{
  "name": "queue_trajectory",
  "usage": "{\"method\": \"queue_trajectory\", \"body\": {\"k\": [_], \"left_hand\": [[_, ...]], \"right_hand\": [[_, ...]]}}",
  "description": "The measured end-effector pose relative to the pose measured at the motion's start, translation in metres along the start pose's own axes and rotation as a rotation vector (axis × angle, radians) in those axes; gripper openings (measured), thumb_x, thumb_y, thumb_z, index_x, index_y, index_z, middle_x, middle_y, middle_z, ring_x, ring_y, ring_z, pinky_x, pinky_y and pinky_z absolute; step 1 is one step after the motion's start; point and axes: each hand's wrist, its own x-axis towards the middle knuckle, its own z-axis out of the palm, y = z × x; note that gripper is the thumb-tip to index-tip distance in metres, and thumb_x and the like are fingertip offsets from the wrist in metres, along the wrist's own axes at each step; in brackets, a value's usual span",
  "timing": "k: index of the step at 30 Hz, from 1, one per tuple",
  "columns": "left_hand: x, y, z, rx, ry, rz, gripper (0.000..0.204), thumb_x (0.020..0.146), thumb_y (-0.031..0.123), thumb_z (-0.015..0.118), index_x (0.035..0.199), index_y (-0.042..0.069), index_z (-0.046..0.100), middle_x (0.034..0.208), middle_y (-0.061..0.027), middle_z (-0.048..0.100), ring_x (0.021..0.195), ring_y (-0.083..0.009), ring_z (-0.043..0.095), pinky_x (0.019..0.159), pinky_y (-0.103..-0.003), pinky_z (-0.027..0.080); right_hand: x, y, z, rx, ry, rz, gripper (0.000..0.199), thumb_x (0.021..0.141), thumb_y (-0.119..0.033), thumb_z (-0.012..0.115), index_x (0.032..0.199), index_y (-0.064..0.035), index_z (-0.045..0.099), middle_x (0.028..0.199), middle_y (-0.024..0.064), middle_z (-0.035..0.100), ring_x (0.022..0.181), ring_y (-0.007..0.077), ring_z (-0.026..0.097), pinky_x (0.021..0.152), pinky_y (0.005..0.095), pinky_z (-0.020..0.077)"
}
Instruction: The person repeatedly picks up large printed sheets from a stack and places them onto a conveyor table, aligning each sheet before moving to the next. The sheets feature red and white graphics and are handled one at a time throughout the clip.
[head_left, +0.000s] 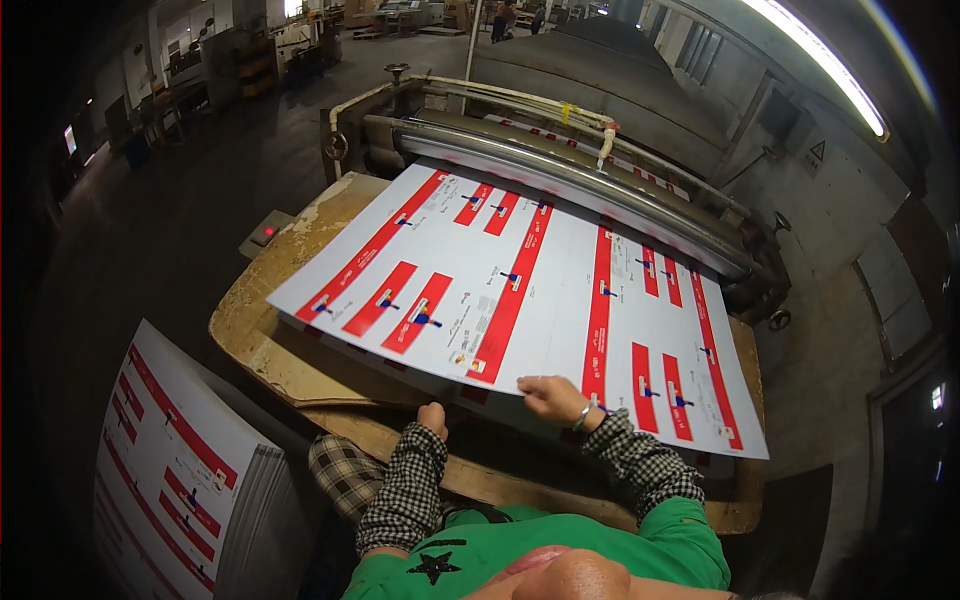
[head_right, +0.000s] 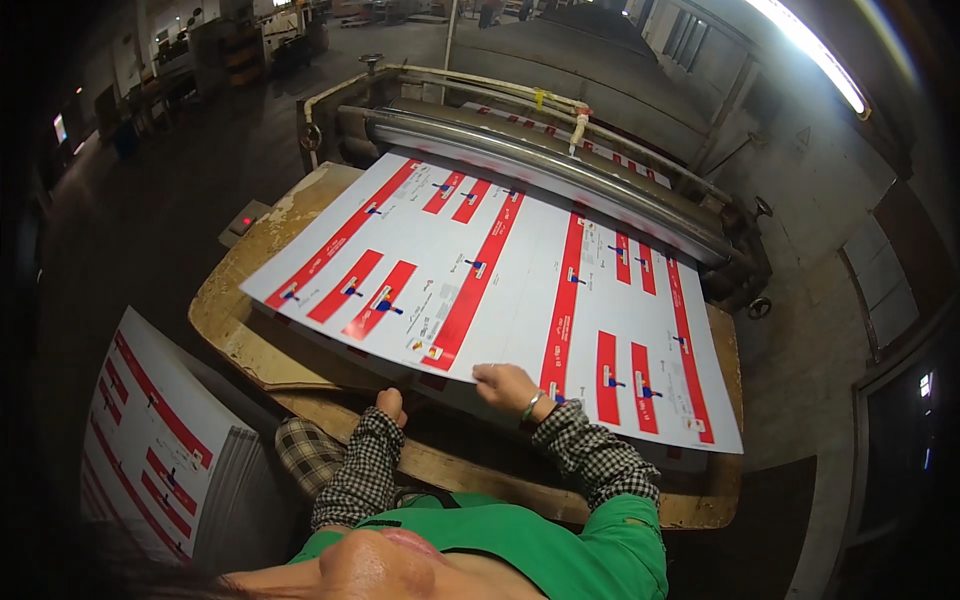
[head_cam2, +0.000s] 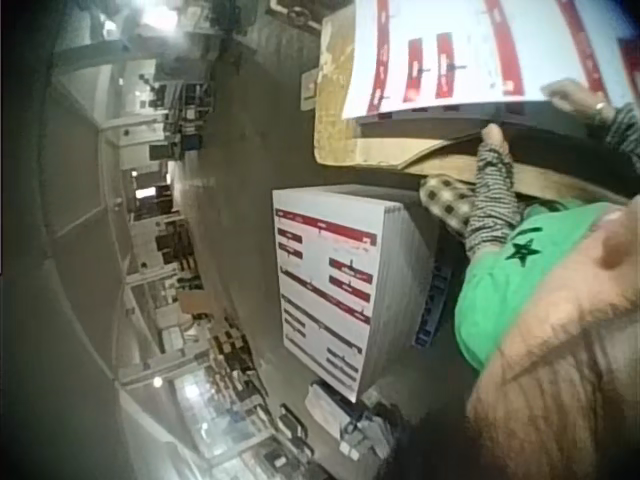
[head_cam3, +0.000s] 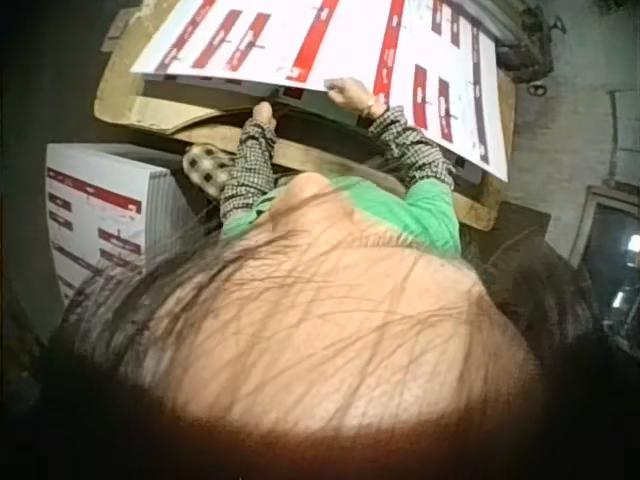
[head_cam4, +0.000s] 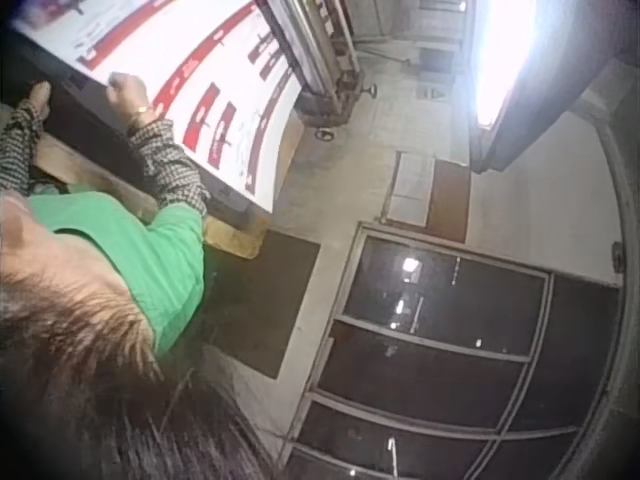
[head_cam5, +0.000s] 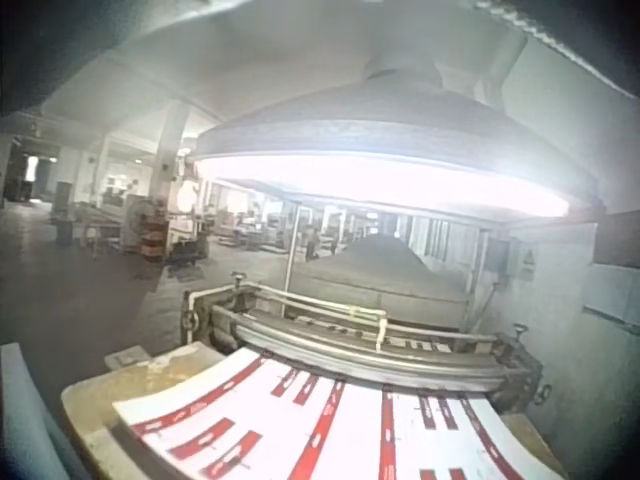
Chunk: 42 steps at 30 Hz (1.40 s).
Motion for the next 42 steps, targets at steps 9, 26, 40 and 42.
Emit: {"method": "queue_trajectory", "body": {"k": [9, 26, 40, 42], "left_hand": [[-0.043, 0.029, 0.018, 0.027, -0.250, 0.028, 0.032, 0.083, 0.020, 0.060, 0.104, -0.002, 0.048, 0.092, -0.0120, 0.060, 0.073, -0.0217, 0.060, 0.055, -0.033, 0.049], [-0.058, 0.036, 0.019, -0.161, -0.494, -0.031, 0.019, 0.077, 0.002, 0.058, 0.090, -0.011, 0.057, 0.091, -0.0181, 0.062, 0.081, -0.0252, 0.062, 0.062, -0.036, 0.055], [-0.035, 0.021, 0.022, 0.254, 0.092, 0.038, 0.021, 0.072, 0.005, 0.036, 0.083, -0.010, 0.048, 0.066, -0.0075, 0.039, 0.051, -0.0157, 0.035, 0.046, -0.033, 0.031], [-0.038, 0.026, 0.018, 0.185, 0.015, 0.025, 0.023, 0.076, 0.004, 0.039, 0.090, -0.011, 0.047, 0.076, -0.0122, 0.049, 0.058, -0.0192, 0.047, 0.051, -0.034, 0.041]], "right_hand": [[0.028, 0.073, 0.047, 0.020, -0.025, 0.043, 0.026, 0.074, -0.022, 0.059, 0.095, -0.0069, 0.059, 0.089, 0.0131, 0.062, 0.083, 0.0316, 0.059, 0.076, 0.0377, 0.0475], [0.016, 0.055, 0.042, -0.023, -0.137, -0.042, 0.021, 0.071, -0.022, 0.056, 0.080, -0.0041, 0.061, 0.078, 0.0168, 0.061, 0.073, 0.0340, 0.059, 0.073, 0.0381, 0.0483], [-0.022, 0.040, 0.054, 0.099, 0.040, -0.041, 0.027, 0.077, -0.020, 0.055, 0.097, -0.0025, 0.060, 0.088, 0.0143, 0.064, 0.082, 0.0325, 0.061, 0.073, 0.0368, 0.0489], [-0.015, 0.036, 0.045, 0.128, -0.114, 0.050, 0.029, 0.077, -0.020, 0.059, 0.100, -0.0030, 0.061, 0.101, 0.0123, 0.063, 0.089, 0.0285, 0.062, 0.080, 0.0328, 0.0484]]}}
